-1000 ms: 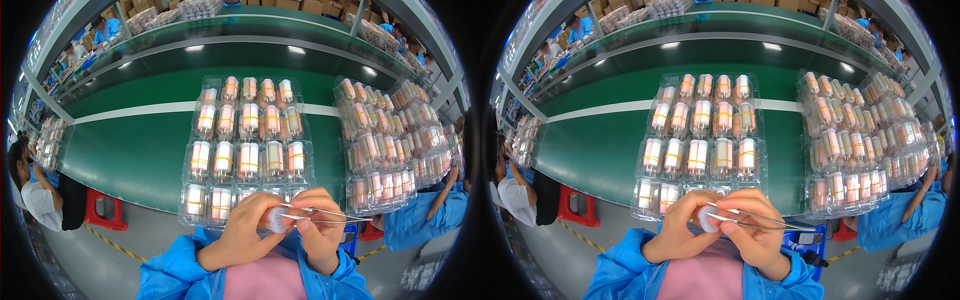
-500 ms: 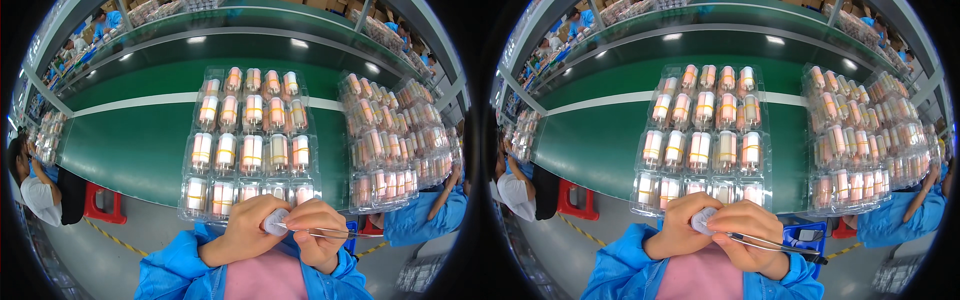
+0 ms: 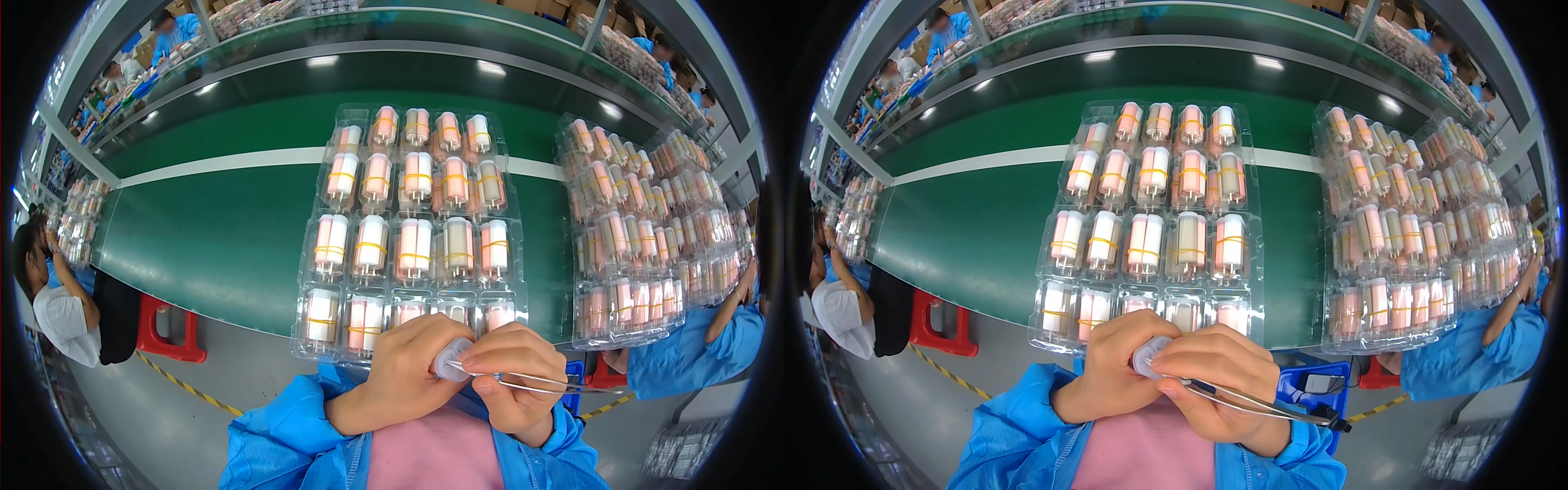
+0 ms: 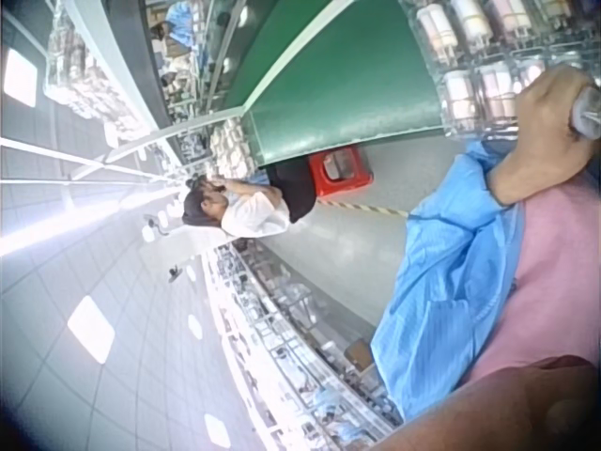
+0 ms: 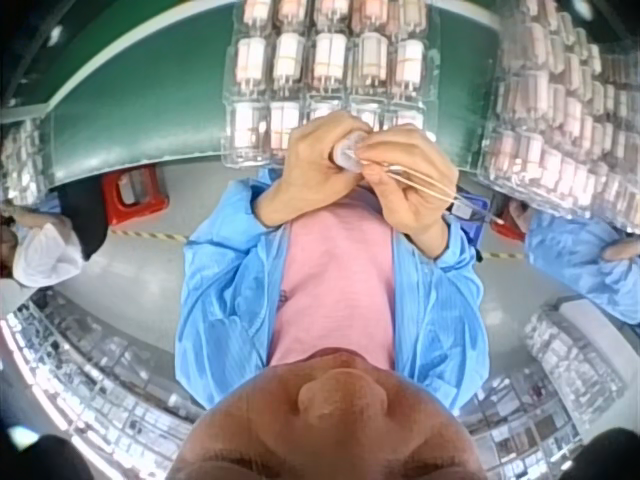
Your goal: Assemble small plastic cosmetic or skincare containers by inserting inner components and checking fit.
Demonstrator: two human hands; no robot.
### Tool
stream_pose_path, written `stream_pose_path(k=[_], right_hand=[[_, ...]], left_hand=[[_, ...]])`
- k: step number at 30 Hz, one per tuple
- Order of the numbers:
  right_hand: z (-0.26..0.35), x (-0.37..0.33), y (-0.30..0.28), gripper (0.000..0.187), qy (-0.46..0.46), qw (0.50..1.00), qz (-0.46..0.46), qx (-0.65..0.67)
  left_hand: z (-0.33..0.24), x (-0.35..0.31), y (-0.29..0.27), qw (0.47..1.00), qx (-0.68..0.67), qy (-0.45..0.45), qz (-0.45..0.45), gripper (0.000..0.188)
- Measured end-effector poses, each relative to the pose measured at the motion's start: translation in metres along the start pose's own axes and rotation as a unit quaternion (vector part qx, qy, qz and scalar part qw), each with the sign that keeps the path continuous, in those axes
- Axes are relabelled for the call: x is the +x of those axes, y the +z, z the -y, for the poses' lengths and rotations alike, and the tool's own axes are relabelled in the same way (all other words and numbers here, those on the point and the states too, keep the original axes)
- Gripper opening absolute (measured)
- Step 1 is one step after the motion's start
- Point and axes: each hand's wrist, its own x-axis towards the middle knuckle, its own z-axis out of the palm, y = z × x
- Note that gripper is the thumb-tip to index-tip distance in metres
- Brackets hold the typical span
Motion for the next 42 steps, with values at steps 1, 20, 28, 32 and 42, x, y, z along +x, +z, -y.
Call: stream_pose_path(k=[1,20,28,32,42], right_hand=[[-0.0002,-0.0005,0.0000,0.018,0.002,1.000,-0.002,0.002],[0.0030,-0.0025,0.0027,0.012,0.025,0.999,-0.030,0.015],[0.0039,-0.0044,0.0024,0.012,0.029,0.999,-0.041,0.018],[0.0049,-0.0034,0.0024,0.013,0.026,0.999,-0.040,0.016],[0.0048,-0.0022,0.0030,0.014,0.000,1.000,-0.020,-0.023]], left_hand=[[-0.0002,0.0002,0.0000,1.000,0.002,0.002,0.000,0.029],[-0.0019,-0.0003,0.0008,0.999,0.034,0.019,-0.008,0.027],[-0.0051,0.0004,-0.0001,0.999,0.032,0.022,-0.004,0.027],[-0.0052,-0.0002,0.0001,0.999,0.029,0.025,-0.007,0.027],[-0.0045,-0.0016,0.0007,0.999,0.044,0.017,-0.007,0.027]])
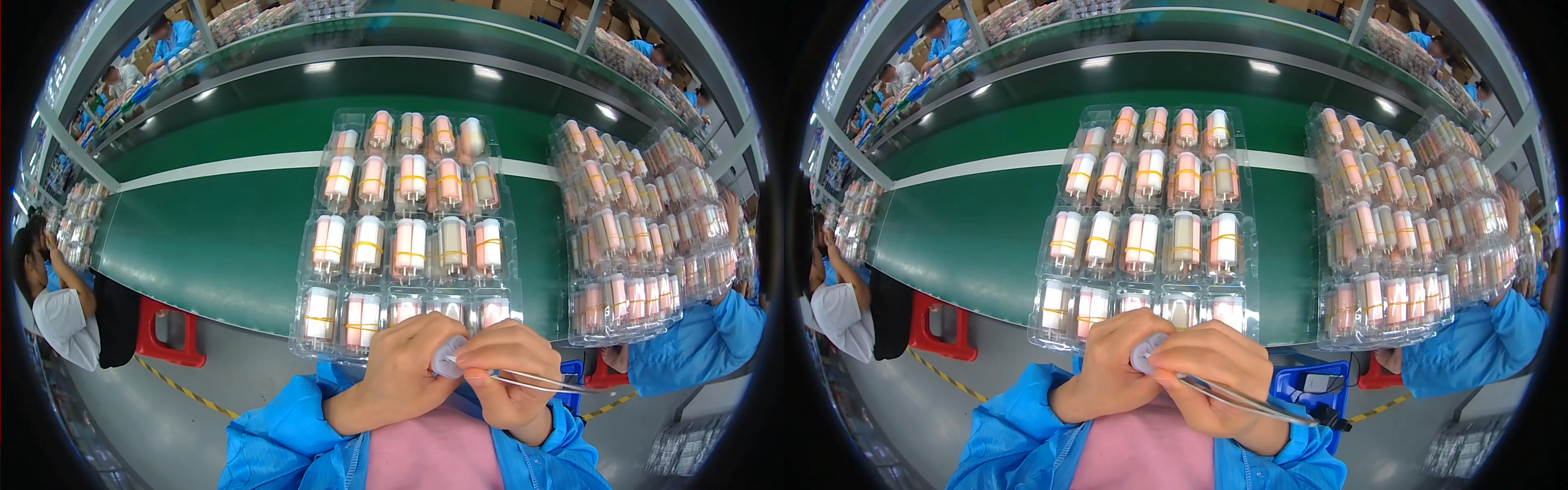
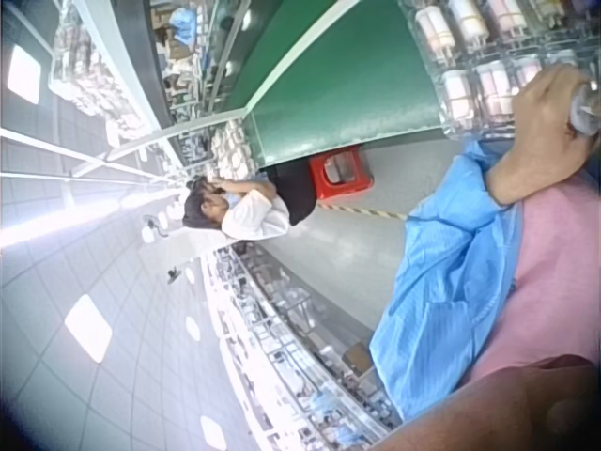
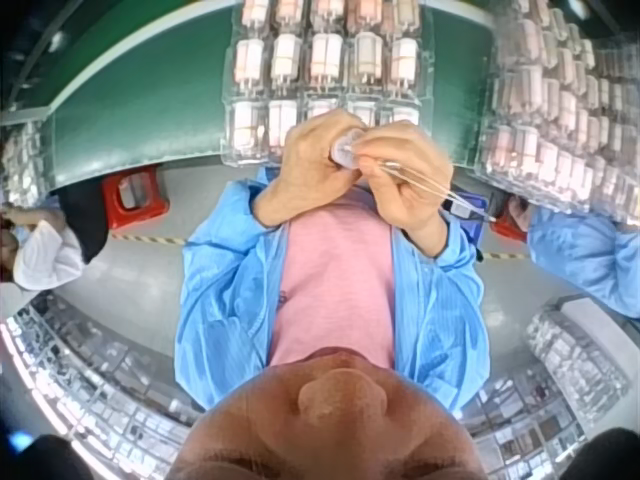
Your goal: Assemble small plastic cosmetic or skincare containers by inserting inner components and checking fit.
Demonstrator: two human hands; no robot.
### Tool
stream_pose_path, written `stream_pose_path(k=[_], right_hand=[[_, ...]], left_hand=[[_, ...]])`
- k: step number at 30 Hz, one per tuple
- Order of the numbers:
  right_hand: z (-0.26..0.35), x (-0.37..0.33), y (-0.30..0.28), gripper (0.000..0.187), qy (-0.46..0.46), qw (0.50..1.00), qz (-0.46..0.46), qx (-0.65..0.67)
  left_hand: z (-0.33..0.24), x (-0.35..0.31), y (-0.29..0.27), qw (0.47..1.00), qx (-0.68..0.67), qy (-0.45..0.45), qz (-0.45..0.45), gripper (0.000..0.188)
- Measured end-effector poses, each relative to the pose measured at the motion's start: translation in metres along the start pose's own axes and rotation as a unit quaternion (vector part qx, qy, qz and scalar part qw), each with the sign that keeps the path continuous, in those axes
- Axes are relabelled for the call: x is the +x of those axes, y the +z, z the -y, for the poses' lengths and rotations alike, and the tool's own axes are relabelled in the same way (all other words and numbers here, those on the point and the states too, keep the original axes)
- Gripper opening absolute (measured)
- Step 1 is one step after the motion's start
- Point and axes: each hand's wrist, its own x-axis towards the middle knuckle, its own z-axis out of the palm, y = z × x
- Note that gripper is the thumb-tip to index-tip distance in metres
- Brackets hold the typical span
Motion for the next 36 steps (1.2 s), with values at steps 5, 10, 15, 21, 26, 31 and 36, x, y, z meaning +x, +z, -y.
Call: stream_pose_path(k=[5,10,15,21,26,31,36], right_hand=[[0.0002,0.0013,0.0004,0.012,0.001,1.000,0.016,-0.008],[0.0030,0.0014,0.0006,0.012,0.010,1.000,0.013,-0.013],[0.0040,0.0027,0.0005,0.010,0.028,0.999,0.007,-0.020],[-0.0022,-0.0054,0.0021,0.009,0.033,0.996,-0.047,0.075],[-0.0010,-0.0029,0.0025,0.010,0.006,0.999,-0.026,0.038],[0.0018,-0.0022,0.0022,0.010,0.006,0.999,-0.020,0.028],[0.0028,-0.0020,0.0015,0.009,0.012,0.999,-0.013,0.027]], left_hand=[[0.0014,-0.0033,0.0000,1.000,0.020,-0.004,0.011,0.029],[0.0013,-0.0025,-0.0009,0.999,0.043,0.010,0.015,0.029],[0.0007,-0.0009,-0.0017,0.997,0.076,0.031,0.004,0.028],[-0.0024,-0.0026,-0.0010,1.000,0.008,-0.003,0.017,0.024],[-0.0024,-0.0030,-0.0007,1.000,0.001,-0.004,0.011,0.023],[-0.0028,-0.0029,-0.0017,1.000,0.000,-0.002,0.014,0.023],[-0.0029,-0.0033,-0.0014,1.000,0.006,0.004,0.011,0.023]])
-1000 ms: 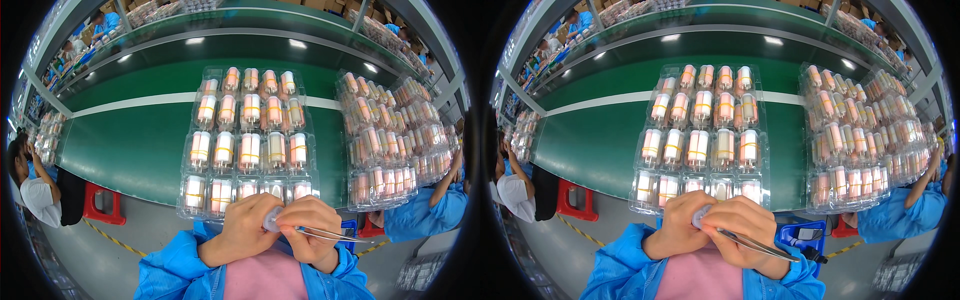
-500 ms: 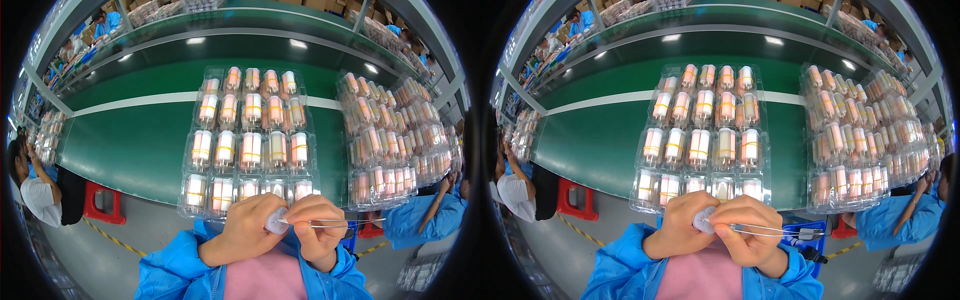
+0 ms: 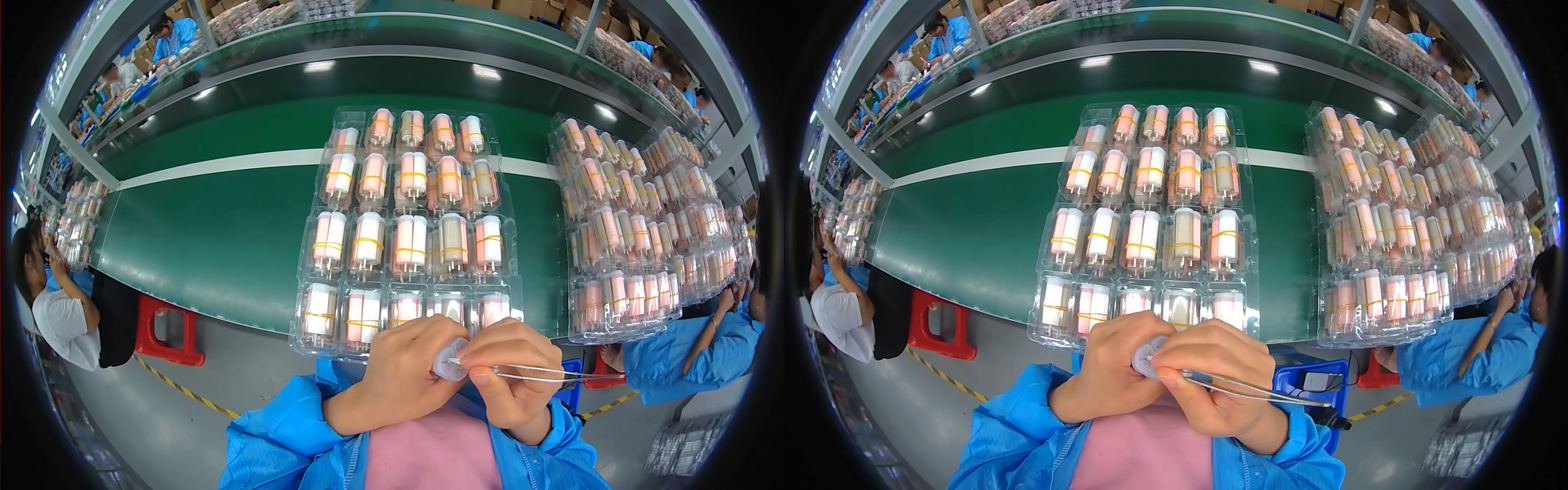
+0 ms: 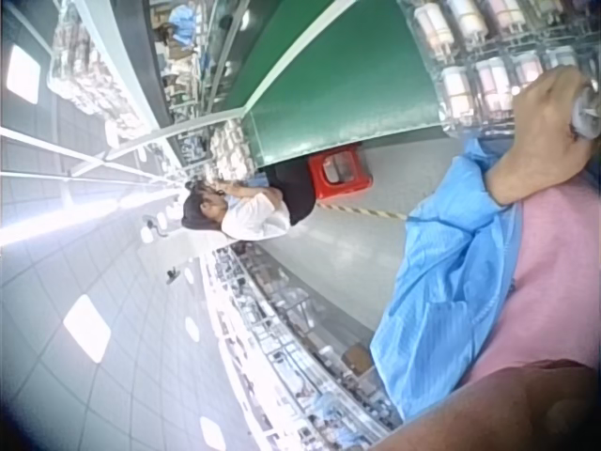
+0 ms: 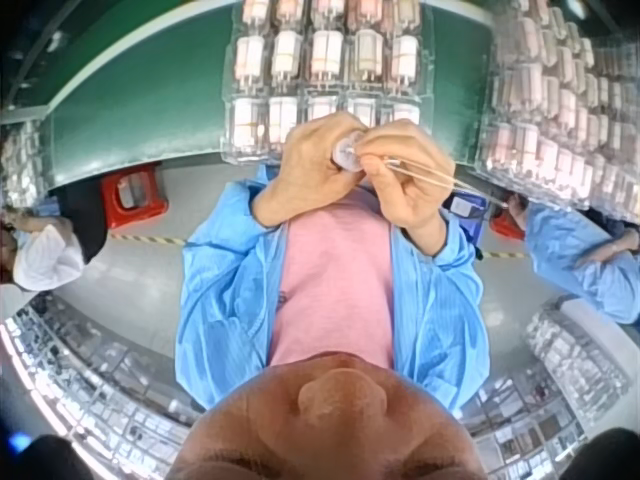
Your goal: Assemble small plastic cosmetic or skincare containers by inserting inner components and checking fit.
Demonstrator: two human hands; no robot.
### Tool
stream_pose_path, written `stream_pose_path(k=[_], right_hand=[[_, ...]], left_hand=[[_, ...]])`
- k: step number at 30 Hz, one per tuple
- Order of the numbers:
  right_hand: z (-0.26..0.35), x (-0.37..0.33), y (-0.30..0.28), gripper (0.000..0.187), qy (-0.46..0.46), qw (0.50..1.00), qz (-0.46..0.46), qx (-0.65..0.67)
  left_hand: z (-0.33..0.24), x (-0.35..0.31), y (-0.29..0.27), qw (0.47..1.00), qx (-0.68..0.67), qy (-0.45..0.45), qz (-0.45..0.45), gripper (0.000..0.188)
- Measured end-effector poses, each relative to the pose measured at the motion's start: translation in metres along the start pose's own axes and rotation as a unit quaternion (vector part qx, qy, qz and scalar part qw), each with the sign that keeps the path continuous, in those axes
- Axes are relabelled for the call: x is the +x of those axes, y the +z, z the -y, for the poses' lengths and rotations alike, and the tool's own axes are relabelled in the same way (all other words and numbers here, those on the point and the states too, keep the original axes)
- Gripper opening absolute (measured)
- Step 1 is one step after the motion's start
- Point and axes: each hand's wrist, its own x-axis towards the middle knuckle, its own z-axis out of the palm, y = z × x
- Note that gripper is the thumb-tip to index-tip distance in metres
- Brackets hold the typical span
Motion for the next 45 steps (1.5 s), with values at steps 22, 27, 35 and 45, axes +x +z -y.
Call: stream_pose_path(k=[22,27,35,45], right_hand=[[-0.003,-0.006,-0.001,0.008,0.031,0.999,-0.018,0.029],[-0.004,-0.012,0.002,0.008,0.114,0.979,-0.079,0.148],[-0.002,-0.006,-0.002,0.009,0.031,0.998,-0.024,0.045],[-0.001,-0.004,-0.001,0.008,0.027,0.999,-0.023,0.030]], left_hand=[[-0.002,-0.002,0.002,1.000,0.004,-0.011,0.019,0.026],[-0.005,-0.003,-0.001,0.994,-0.060,-0.068,0.060,0.025],[-0.005,-0.003,-0.001,0.993,-0.082,-0.061,0.059,0.025],[-0.004,-0.002,0.000,0.997,-0.049,-0.042,0.045,0.023]])
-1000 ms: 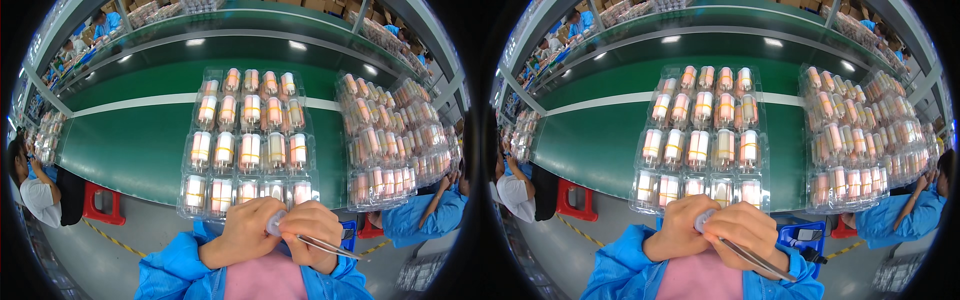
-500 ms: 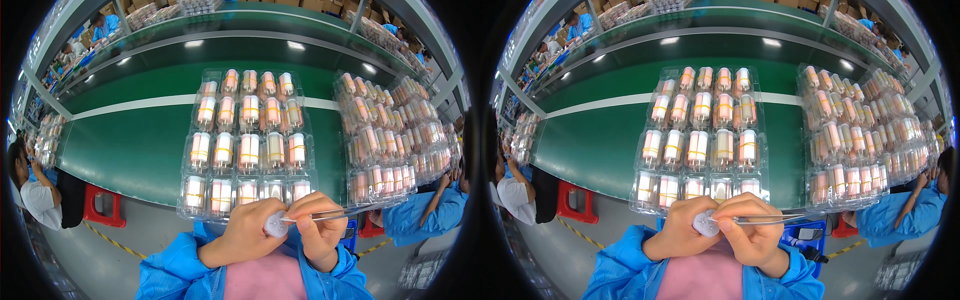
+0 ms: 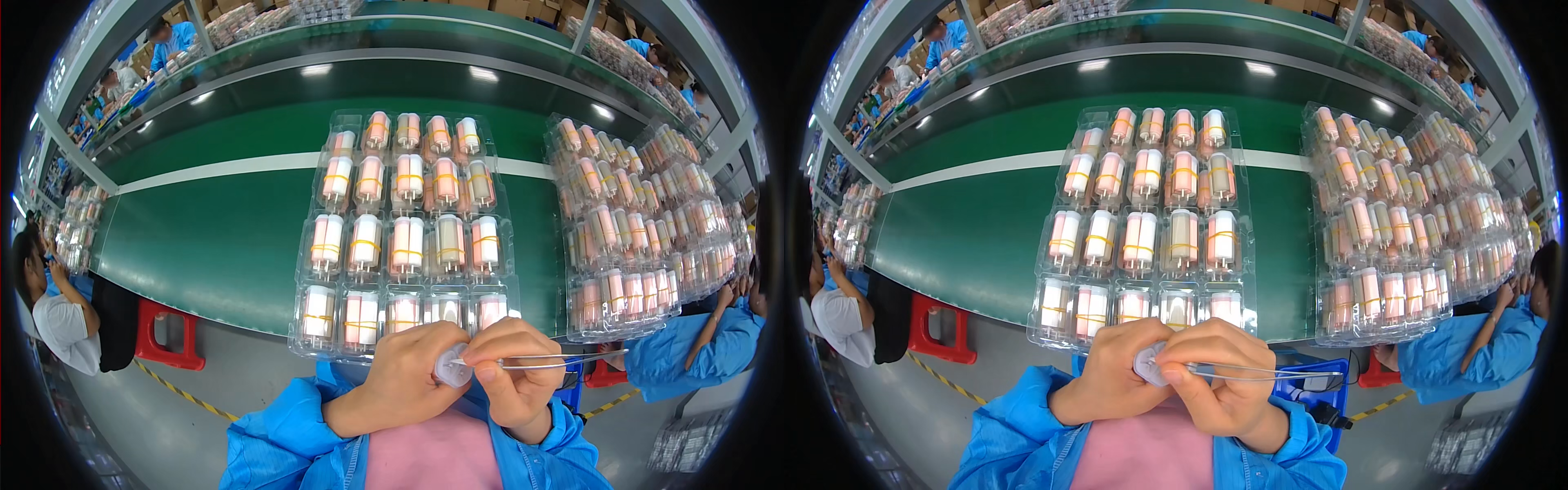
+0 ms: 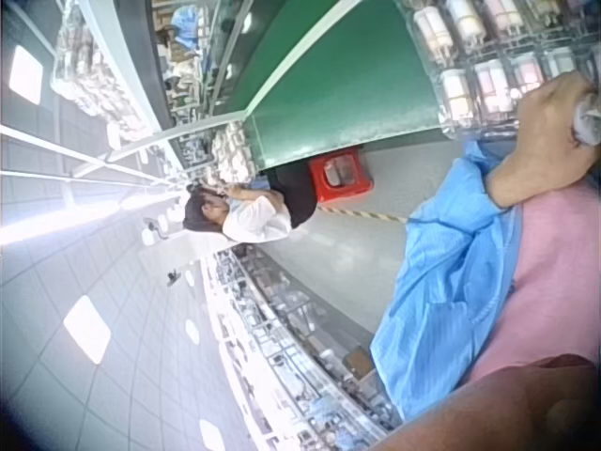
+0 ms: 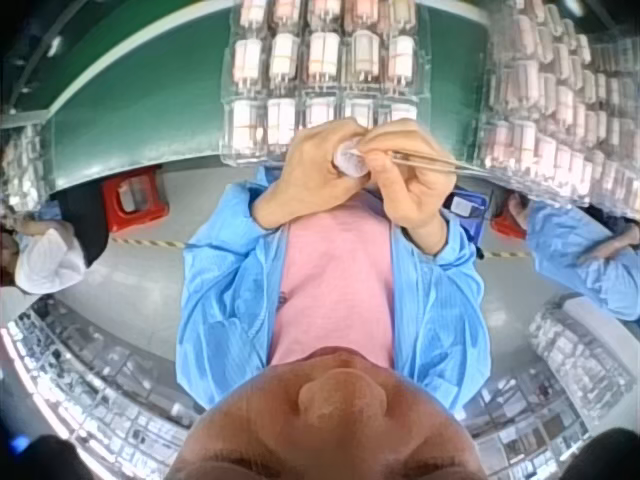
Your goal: Assemble small plastic cosmetic or skincare containers by inserting inner components and checking fit.
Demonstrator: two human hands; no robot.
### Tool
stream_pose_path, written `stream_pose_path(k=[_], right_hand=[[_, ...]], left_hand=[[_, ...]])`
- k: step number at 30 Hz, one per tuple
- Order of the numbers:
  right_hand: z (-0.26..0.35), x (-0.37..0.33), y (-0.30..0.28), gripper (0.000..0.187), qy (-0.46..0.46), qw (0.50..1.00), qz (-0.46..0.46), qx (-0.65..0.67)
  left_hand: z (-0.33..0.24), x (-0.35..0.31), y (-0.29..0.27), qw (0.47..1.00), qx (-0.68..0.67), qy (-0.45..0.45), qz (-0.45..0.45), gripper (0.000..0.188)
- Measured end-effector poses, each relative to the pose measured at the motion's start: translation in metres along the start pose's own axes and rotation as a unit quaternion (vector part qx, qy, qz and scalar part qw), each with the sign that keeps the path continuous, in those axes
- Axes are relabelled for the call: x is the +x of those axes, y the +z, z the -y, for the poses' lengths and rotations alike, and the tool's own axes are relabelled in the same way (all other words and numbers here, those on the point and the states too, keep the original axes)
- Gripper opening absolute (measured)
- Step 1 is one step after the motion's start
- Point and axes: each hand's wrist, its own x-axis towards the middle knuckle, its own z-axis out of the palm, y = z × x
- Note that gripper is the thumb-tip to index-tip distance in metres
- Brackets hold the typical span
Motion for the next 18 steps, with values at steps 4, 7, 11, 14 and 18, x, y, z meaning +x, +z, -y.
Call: stream_pose_path(k=[4,7,11,14,18], right_hand=[[-0.001,-0.001,0.000,0.009,0.010,1.000,-0.004,0.004],[-0.001,0.000,-0.002,0.009,0.008,1.000,0.006,0.002],[-0.008,-0.006,-0.002,0.010,0.014,0.996,-0.037,0.082],[-0.010,-0.012,0.002,0.010,0.009,0.990,-0.090,0.111],[-0.009,-0.014,0.001,0.010,0.010,0.994,-0.080,0.075]], left_hand=[[0.000,0.001,0.000,0.999,0.029,0.012,-0.008,0.023],[0.000,0.002,0.000,0.999,0.042,0.025,-0.016,0.023],[-0.002,0.001,0.001,0.999,0.035,0.025,-0.021,0.025],[-0.001,0.003,0.001,0.997,0.055,0.030,-0.037,0.027],[0.000,0.004,0.001,0.987,0.130,0.059,-0.070,0.028]])
